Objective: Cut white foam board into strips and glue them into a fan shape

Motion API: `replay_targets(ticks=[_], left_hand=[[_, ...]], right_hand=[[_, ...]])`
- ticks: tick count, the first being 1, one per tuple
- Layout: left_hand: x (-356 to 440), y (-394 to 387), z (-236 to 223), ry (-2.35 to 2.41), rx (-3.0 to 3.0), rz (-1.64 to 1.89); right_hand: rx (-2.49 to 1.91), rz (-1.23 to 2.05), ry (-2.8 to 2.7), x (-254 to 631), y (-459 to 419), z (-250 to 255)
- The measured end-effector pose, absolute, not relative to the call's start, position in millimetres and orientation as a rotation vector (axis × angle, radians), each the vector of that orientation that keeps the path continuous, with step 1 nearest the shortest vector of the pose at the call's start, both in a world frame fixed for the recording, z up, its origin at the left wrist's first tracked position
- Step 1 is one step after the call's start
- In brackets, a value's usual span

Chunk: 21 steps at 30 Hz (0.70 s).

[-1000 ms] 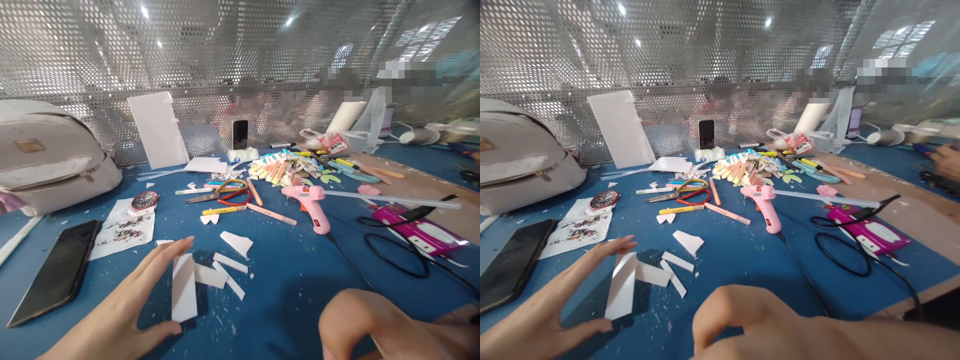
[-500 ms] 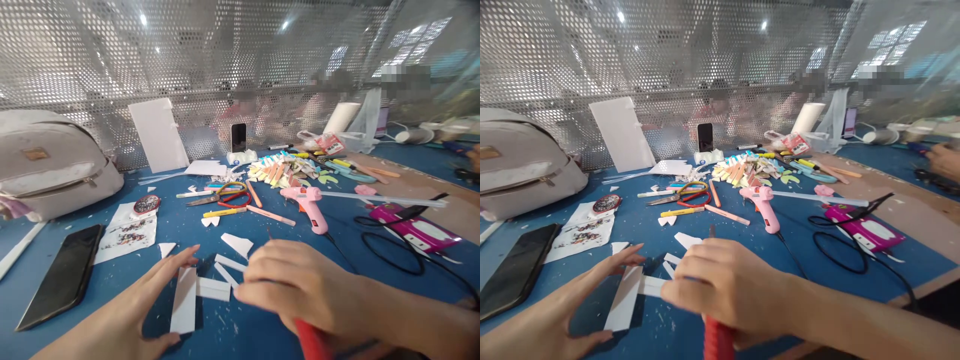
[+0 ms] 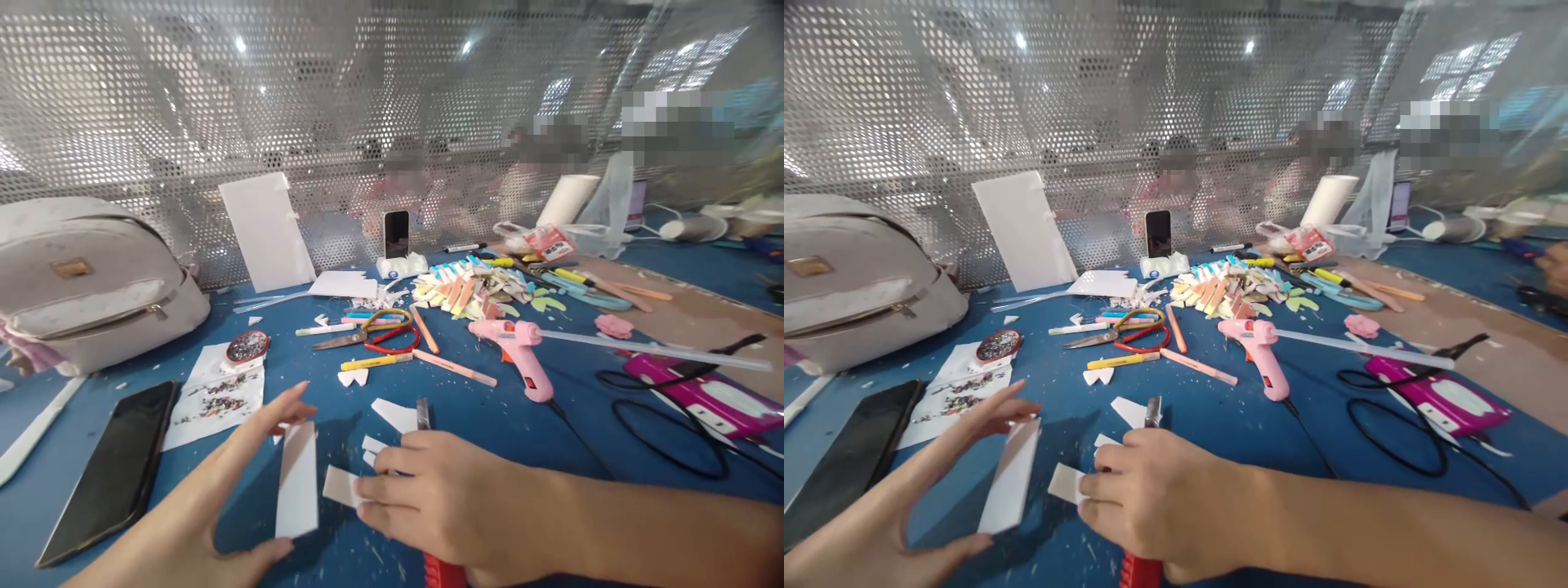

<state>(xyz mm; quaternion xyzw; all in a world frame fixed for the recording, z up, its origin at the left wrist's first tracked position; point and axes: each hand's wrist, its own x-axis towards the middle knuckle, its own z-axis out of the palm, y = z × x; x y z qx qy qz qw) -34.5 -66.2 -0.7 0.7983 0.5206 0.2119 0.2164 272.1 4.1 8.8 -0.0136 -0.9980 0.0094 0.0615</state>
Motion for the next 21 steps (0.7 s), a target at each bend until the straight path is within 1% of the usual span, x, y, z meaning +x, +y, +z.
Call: replay_targets(ticks=[5,9,12,15,18,21], left_hand=[[-40,-27,20,1.637,2.191,0.815],[-49,33,32,1.578,2.418,1.035],[-50,89,37,1.551,2.496,1.049],[-41,151,35,1.533,2.537,1.050],[-25,210,28,1.585,2.514,1.030],[-11,247,25,1.617,2.491,0.975]], right_hand=[[-0.136,0.065,-2.906,278,10,12],[-0.553,0.018,-2.847,287,20,9],[-0.866,0.020,-2.822,292,27,4],[-1.072,0.058,-2.763,294,32,1],[-1.147,0.077,-2.715,294,37,-2],[-1.164,0.115,-2.696,295,38,-3]])
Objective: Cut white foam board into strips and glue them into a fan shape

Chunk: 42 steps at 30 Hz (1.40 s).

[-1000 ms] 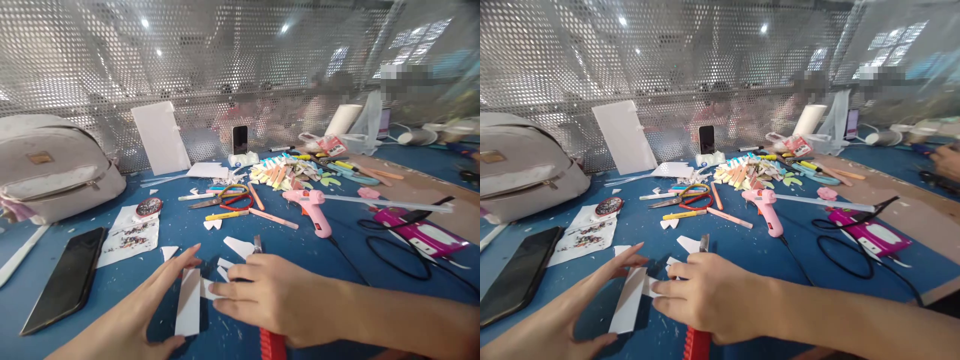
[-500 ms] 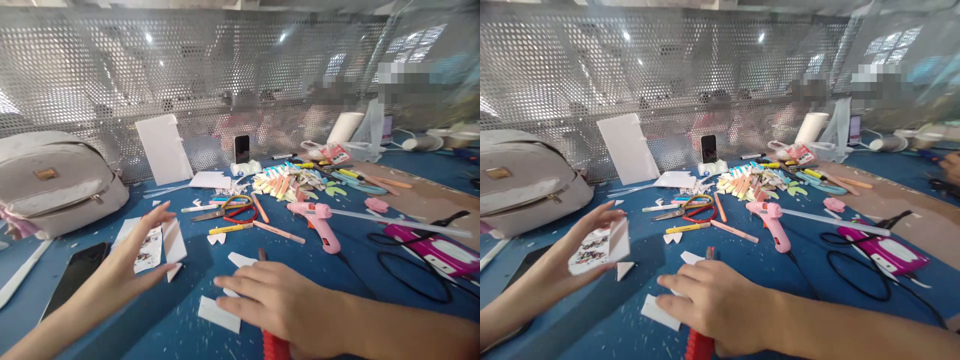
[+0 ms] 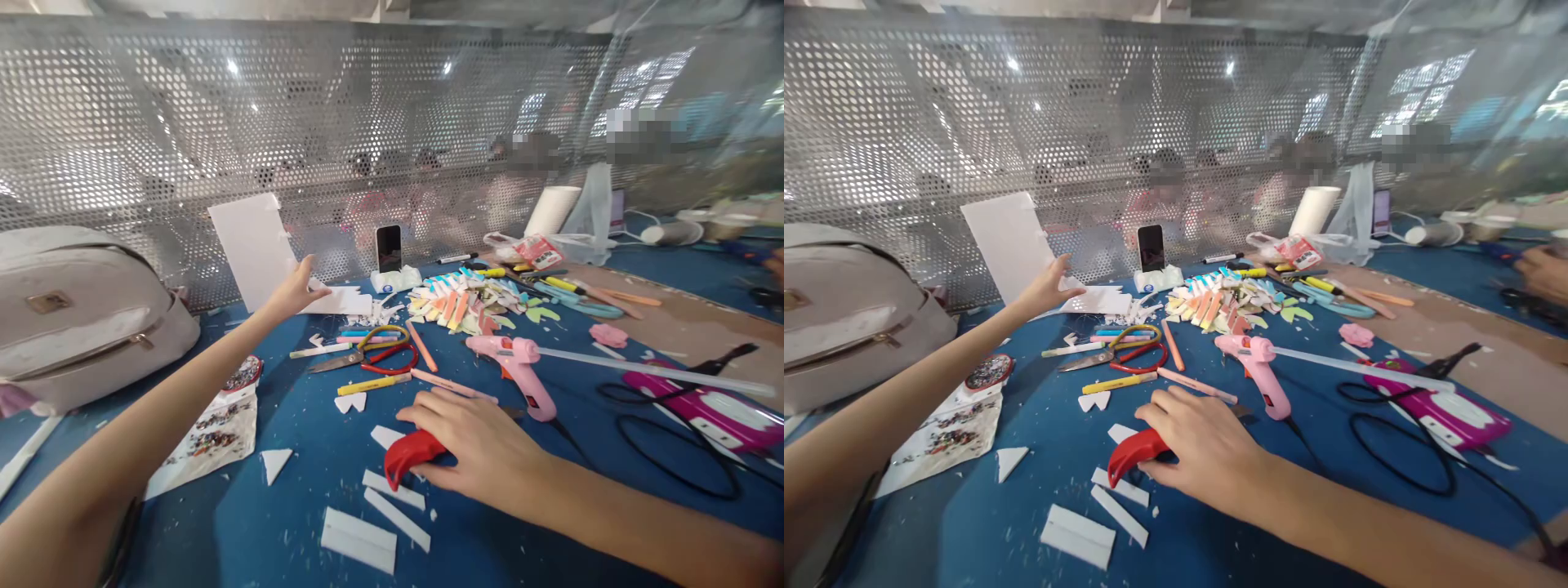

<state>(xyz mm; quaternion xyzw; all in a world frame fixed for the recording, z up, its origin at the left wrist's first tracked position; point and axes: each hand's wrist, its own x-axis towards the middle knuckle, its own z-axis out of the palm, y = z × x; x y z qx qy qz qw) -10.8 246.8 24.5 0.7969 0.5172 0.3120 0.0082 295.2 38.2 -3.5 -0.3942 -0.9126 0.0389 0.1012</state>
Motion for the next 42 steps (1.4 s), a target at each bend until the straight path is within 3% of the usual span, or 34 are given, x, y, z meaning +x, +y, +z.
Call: replay_targets(ticks=[4,11,21,28,36,39,42], left_hand=[[3,243,33,1.511,2.536,0.859],[40,126,22,0.921,2.628,0.377],[84,79,-6,0.710,2.543,0.221],[71,89,11,0.793,2.497,0.293],[20,180,64,1.448,2.485,0.849],[24,176,58,1.518,2.514,0.932],[49,130,34,1.269,2.605,0.725]], right_hand=[[-1.143,0.156,-2.672,296,36,-5],[-0.820,0.119,-2.457,304,44,-6],[-0.558,0.160,-2.201,313,44,-7],[-0.526,0.299,-2.173,312,33,-7],[-0.475,0.352,-2.199,302,30,-8],[-0.481,0.332,-2.166,304,33,-11],[-0.480,0.298,-2.083,309,35,-11]])
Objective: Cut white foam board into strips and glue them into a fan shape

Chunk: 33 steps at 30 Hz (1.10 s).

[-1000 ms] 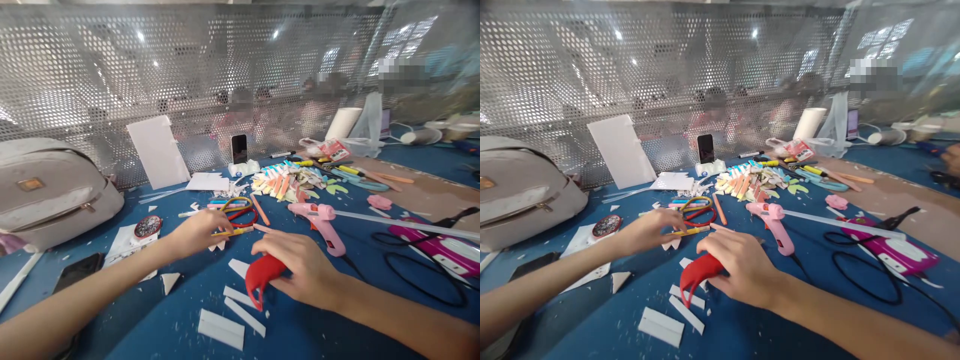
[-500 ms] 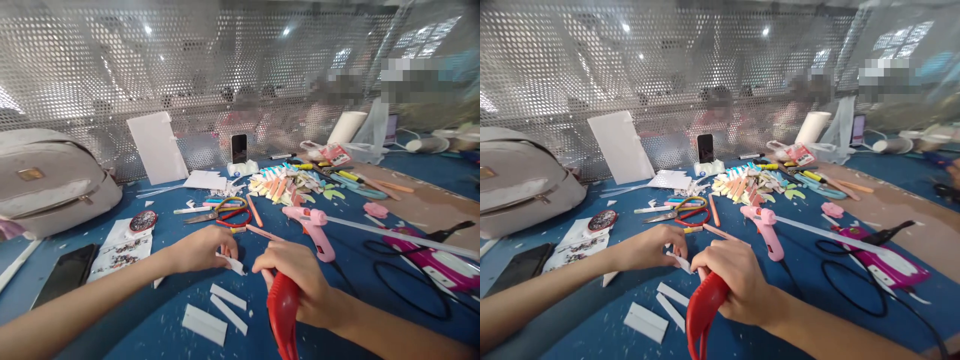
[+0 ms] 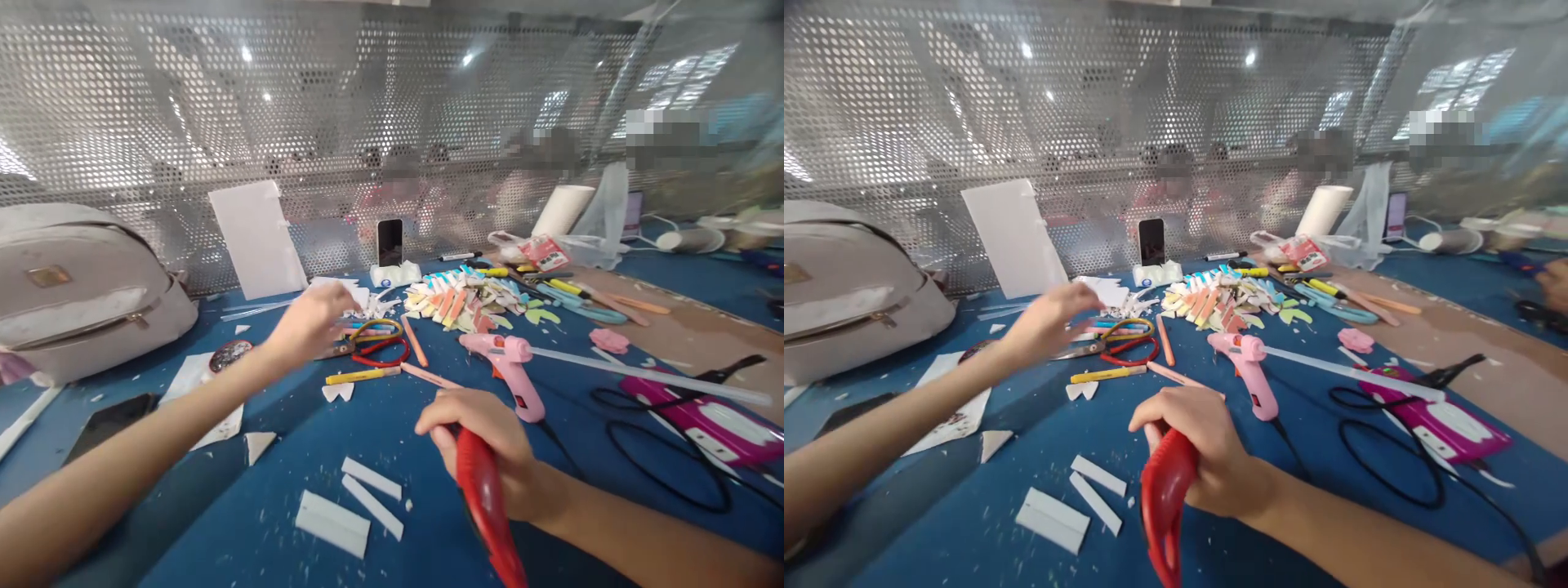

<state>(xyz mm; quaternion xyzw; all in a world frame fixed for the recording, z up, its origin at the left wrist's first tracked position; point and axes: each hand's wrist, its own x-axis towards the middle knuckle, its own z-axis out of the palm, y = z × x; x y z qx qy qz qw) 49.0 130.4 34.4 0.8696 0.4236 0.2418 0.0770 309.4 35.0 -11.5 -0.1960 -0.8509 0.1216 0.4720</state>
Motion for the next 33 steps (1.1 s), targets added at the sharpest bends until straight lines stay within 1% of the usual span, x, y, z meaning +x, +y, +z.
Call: replay_targets(ticks=[3,6,12,17,19,22,27,29,33], left_hand=[[78,73,9,0.890,2.588,0.426],[97,38,-4,0.743,2.505,0.295],[110,36,-7,0.727,2.394,0.184],[113,42,-1,0.700,2.376,0.189],[110,55,6,0.692,2.390,0.219],[103,95,25,0.770,2.453,0.311],[87,184,53,1.143,2.590,0.520],[82,213,57,1.229,2.637,0.492],[64,248,52,1.322,2.726,0.257]], right_hand=[[-0.479,0.249,-2.034,313,35,-9],[-0.456,0.227,-2.055,314,34,-9],[-0.357,0.232,-2.153,313,32,-14],[-0.345,0.207,-2.140,313,32,-14],[-0.340,0.212,-2.117,313,32,-13],[-0.332,0.222,-2.106,313,31,-14],[-0.304,0.220,-2.136,313,29,-19],[-0.308,0.233,-2.132,312,29,-22],[-0.308,0.229,-2.114,311,30,-28]])
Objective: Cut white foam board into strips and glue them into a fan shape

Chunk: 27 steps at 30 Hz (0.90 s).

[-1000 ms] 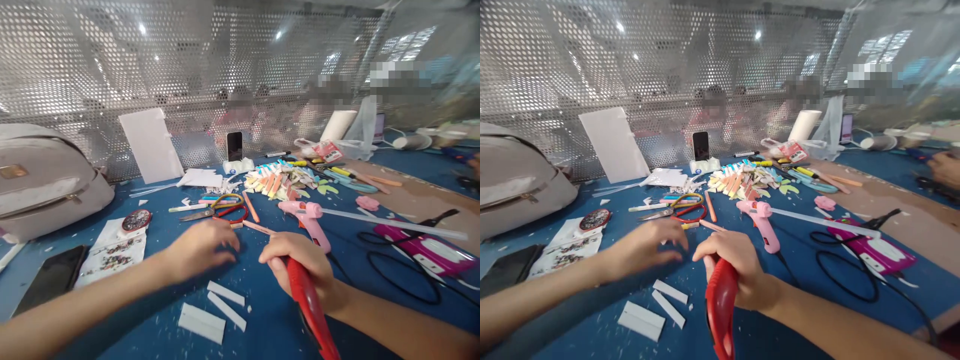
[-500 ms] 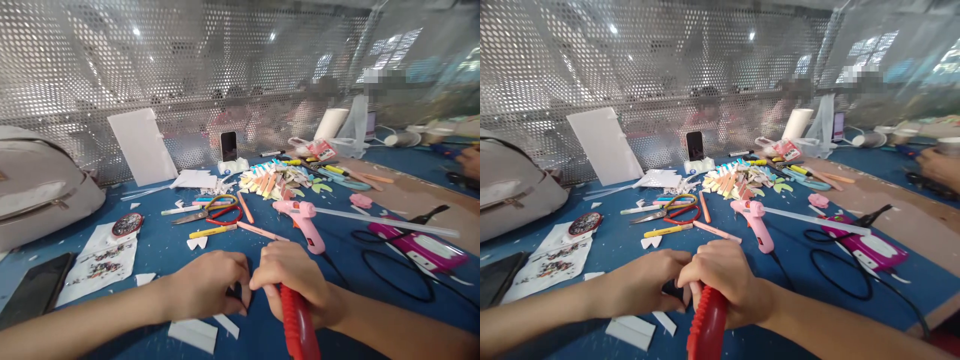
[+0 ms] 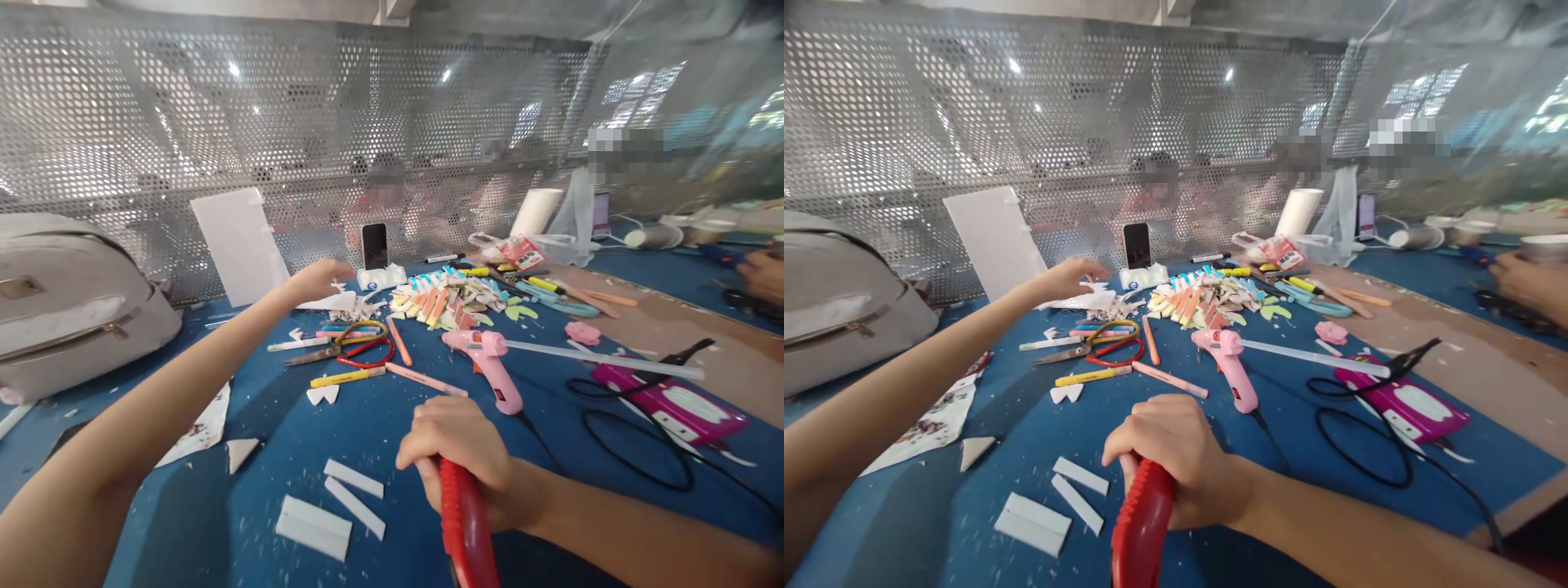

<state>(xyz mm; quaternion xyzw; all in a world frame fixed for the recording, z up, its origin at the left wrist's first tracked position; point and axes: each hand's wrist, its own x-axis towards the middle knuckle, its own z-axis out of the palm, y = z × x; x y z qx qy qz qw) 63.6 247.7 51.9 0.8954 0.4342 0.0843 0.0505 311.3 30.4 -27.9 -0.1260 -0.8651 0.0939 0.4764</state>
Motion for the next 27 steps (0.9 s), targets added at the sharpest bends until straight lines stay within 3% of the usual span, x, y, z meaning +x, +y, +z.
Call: replay_targets(ticks=[10,27], left_hand=[[31,258,13,1.542,2.765,-0.211],[42,303,53,2.078,2.848,0.032]], right_hand=[[-0.304,0.207,-2.184,311,26,-22],[-0.341,0.309,-2.189,310,28,-21]])
